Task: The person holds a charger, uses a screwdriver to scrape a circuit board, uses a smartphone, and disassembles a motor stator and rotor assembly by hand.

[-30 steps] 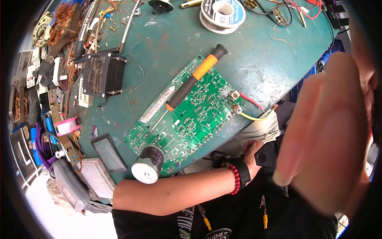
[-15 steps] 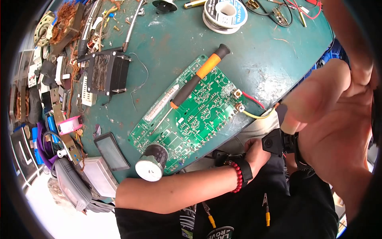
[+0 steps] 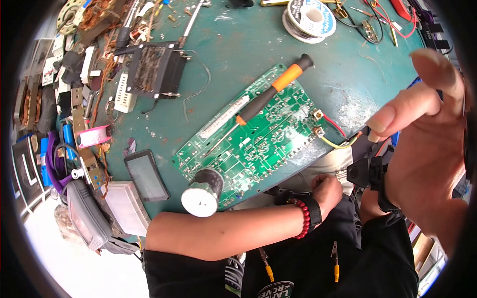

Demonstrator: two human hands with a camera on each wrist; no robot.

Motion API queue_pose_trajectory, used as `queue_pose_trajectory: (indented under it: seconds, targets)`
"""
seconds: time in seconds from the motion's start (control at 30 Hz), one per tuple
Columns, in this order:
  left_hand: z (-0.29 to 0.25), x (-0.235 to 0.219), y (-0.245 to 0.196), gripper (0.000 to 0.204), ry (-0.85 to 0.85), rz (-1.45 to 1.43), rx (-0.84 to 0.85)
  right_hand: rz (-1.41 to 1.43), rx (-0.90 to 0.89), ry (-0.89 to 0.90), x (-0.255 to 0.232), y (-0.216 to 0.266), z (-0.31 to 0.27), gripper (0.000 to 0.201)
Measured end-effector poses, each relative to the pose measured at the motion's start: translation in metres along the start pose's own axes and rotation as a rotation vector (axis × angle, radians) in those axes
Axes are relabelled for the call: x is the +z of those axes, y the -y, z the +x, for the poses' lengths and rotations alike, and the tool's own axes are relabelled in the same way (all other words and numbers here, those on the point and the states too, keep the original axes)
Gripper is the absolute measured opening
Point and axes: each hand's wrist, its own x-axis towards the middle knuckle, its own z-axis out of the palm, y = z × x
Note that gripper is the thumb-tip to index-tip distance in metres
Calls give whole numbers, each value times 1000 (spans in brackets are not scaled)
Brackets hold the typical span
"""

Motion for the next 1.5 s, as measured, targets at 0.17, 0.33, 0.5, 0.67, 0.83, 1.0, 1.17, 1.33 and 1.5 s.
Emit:
queue_pose_trajectory:
  seconds: [0.17,0.33,0.5,0.67,0.83,1.0,1.17,1.33,1.5]
  targets:
    - [8,11,-6,9,22,-21,-1,70,-145,-71,27,-8,10,60]
    - [7,8,-5,8,5,-66,-110,16,-89,-78,20,-18,-5,41]
    - [16,6,-14,17,-8,-165,-133,-364,-42,232,-27,-56,-46,38]
    - [73,48,-35,20,-67,-188,-219,-1016,554,382,-63,-128,-85,39]
    - [244,193,-96,31,0,-329,-506,-773,322,252,-51,-245,-126,45]
    - [172,157,-14,47,261,242,-203,-630,144,176,-48,-340,-146,57]
    - [143,141,27,45,248,248,-261,-545,8,139,-46,-396,-146,69]
    - [125,127,65,44,211,272,-343,-701,-151,211,-42,-375,-114,66]
    - [51,96,154,42,214,358,-536,-933,-435,267,-41,-354,-109,60]
